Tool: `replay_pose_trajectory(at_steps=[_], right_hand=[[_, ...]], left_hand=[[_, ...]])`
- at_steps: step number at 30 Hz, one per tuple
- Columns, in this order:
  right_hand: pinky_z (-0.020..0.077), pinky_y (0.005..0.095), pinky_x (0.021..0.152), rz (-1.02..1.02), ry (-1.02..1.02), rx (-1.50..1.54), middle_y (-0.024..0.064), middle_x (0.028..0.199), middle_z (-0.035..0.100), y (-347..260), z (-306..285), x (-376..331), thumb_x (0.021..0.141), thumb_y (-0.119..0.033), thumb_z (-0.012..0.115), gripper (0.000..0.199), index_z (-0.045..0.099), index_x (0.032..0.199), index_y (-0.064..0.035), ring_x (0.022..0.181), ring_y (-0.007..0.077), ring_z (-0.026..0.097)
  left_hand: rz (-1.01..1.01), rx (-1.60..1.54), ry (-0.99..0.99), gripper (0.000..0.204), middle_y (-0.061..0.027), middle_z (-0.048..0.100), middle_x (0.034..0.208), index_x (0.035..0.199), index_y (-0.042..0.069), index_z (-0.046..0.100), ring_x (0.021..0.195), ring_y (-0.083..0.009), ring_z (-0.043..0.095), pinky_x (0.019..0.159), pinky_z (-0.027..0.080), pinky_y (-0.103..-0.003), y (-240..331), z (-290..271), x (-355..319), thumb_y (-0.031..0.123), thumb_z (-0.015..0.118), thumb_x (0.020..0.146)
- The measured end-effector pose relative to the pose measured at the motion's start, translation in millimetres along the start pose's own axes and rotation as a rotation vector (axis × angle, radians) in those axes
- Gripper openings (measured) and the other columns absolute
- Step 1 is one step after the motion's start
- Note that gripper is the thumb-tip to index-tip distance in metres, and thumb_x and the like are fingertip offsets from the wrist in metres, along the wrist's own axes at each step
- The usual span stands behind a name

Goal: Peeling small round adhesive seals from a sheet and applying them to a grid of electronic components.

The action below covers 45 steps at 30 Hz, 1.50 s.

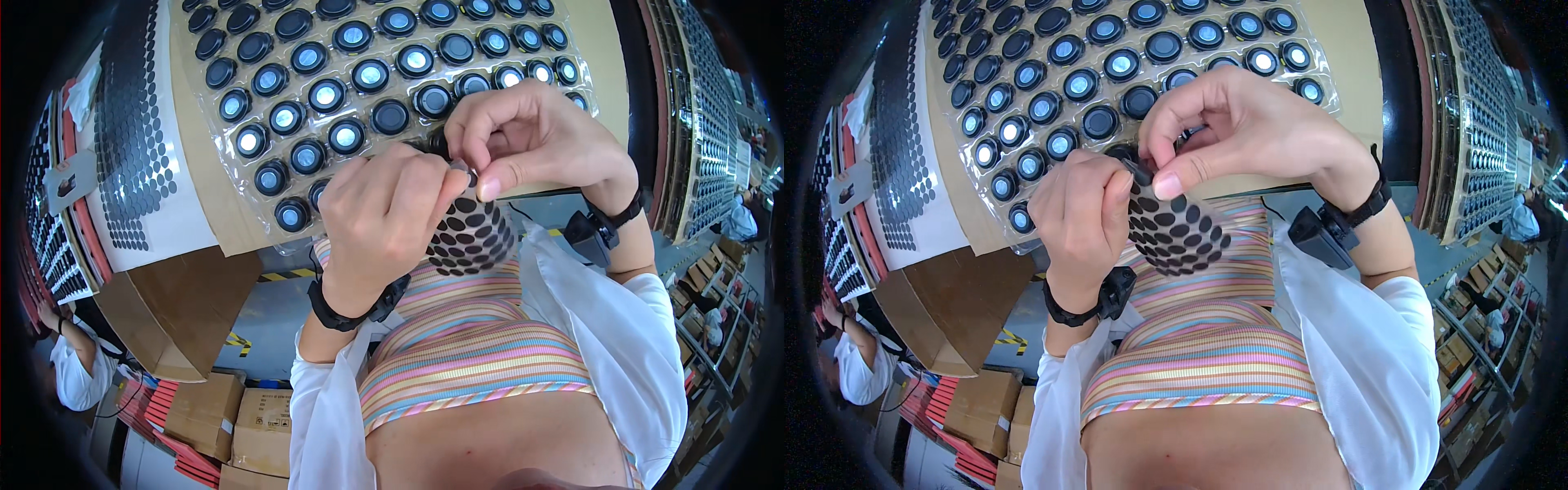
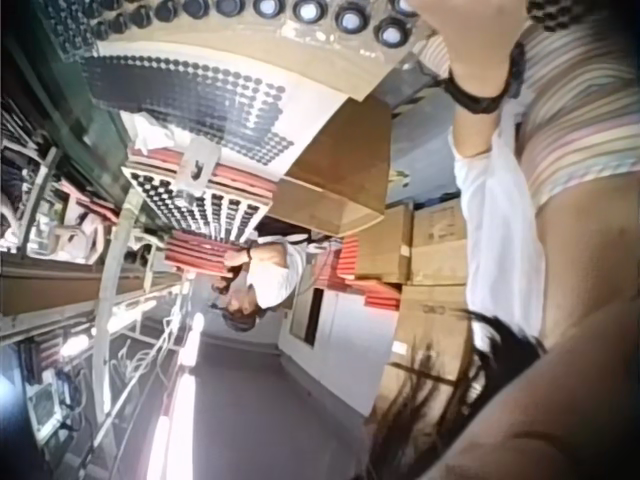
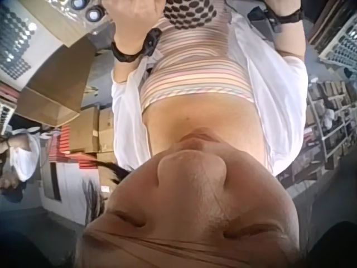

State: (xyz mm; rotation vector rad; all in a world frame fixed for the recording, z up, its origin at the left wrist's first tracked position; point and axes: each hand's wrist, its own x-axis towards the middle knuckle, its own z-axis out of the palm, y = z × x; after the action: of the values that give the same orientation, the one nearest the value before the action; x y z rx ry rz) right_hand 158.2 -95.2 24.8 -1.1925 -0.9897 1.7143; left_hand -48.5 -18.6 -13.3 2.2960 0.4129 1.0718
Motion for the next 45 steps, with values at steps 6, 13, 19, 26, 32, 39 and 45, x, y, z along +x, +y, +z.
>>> replay_pose_trajectory(at_steps=[6, 13, 19, 26, 32, 39, 45], right_hand=[[0.0556, 0.0250, 0.081, -0.185, 0.263, -0.420, 0.0078, 0.104, 0.068, -20, 3, 0, 0.080, -0.002, 0.083, 0.011, 0.073, 0.082, 0.0024, 0.087, 0.0127, 0.067], [0.0502, 0.0308, 0.085, -0.340, 0.566, -0.915, 0.0088, 0.096, 0.071, -39, 8, 29, 0.078, -0.005, 0.081, 0.010, 0.074, 0.085, -0.0021, 0.089, 0.0195, 0.065], [0.0445, 0.0337, 0.096, -0.292, 0.578, -0.901, 0.0079, 0.102, 0.072, -14, -9, 47, 0.079, -0.013, 0.083, 0.013, 0.075, 0.084, -0.0038, 0.104, 0.0224, 0.062], [0.0440, 0.0339, 0.096, -0.288, 0.553, -0.898, 0.0082, 0.102, 0.071, -13, -8, 51, 0.079, -0.012, 0.081, 0.012, 0.074, 0.084, -0.0032, 0.102, 0.0228, 0.062], [0.0442, 0.0344, 0.096, -0.330, 0.540, -0.934, 0.0092, 0.101, 0.070, -13, -9, 52, 0.079, -0.011, 0.080, 0.011, 0.073, 0.083, -0.0026, 0.100, 0.0239, 0.063], [0.0462, 0.0359, 0.092, -0.175, 0.670, -0.744, 0.0098, 0.098, 0.070, -33, 15, 47, 0.081, -0.010, 0.079, 0.012, 0.071, 0.083, -0.0023, 0.094, 0.0246, 0.064], [0.0582, 0.0243, 0.079, -0.150, 0.228, -0.233, 0.0070, 0.098, 0.070, -20, 15, 21, 0.089, -0.007, 0.077, 0.019, 0.069, 0.103, 0.0039, 0.091, 0.0119, 0.068]], left_hand=[[-0.261, 0.266, -0.188, 0.017, -0.0079, 0.066, 0.093, 0.088, 0.005, 0.059, 0.083, -0.0255, 0.061, 0.071, 0.043, -0.037, 6, -6, 3, 0.018, 0.070, 0.092], [-0.224, 0.315, -0.159, 0.015, -0.0051, 0.067, 0.125, 0.091, 0.003, 0.063, 0.115, -0.0278, 0.054, 0.096, 0.035, -0.046, -3, 0, 4, 0.017, 0.068, 0.092], [-0.217, 0.311, -0.178, 0.017, -0.0059, 0.065, 0.129, 0.091, 0.002, 0.063, 0.120, -0.0279, 0.052, 0.098, 0.033, -0.049, -4, 3, 4, 0.017, 0.070, 0.089], [-0.210, 0.298, -0.172, 0.017, -0.0060, 0.064, 0.130, 0.091, 0.002, 0.063, 0.120, -0.0286, 0.051, 0.098, 0.033, -0.050, -7, 4, 5, 0.017, 0.072, 0.088], [-0.210, 0.304, -0.177, 0.018, -0.0056, 0.064, 0.129, 0.092, 0.002, 0.063, 0.120, -0.0289, 0.051, 0.098, 0.033, -0.050, -6, 4, 6, 0.017, 0.072, 0.088], [-0.215, 0.284, -0.156, 0.015, -0.0051, 0.066, 0.127, 0.094, 0.003, 0.063, 0.120, -0.0284, 0.052, 0.099, 0.033, -0.049, -8, 2, 4, 0.017, 0.069, 0.091], [-0.204, 0.193, -0.103, 0.011, -0.0047, 0.067, 0.118, 0.094, 0.006, 0.062, 0.114, -0.0273, 0.056, 0.097, 0.033, -0.047, -6, -10, -1, 0.017, 0.064, 0.094]])
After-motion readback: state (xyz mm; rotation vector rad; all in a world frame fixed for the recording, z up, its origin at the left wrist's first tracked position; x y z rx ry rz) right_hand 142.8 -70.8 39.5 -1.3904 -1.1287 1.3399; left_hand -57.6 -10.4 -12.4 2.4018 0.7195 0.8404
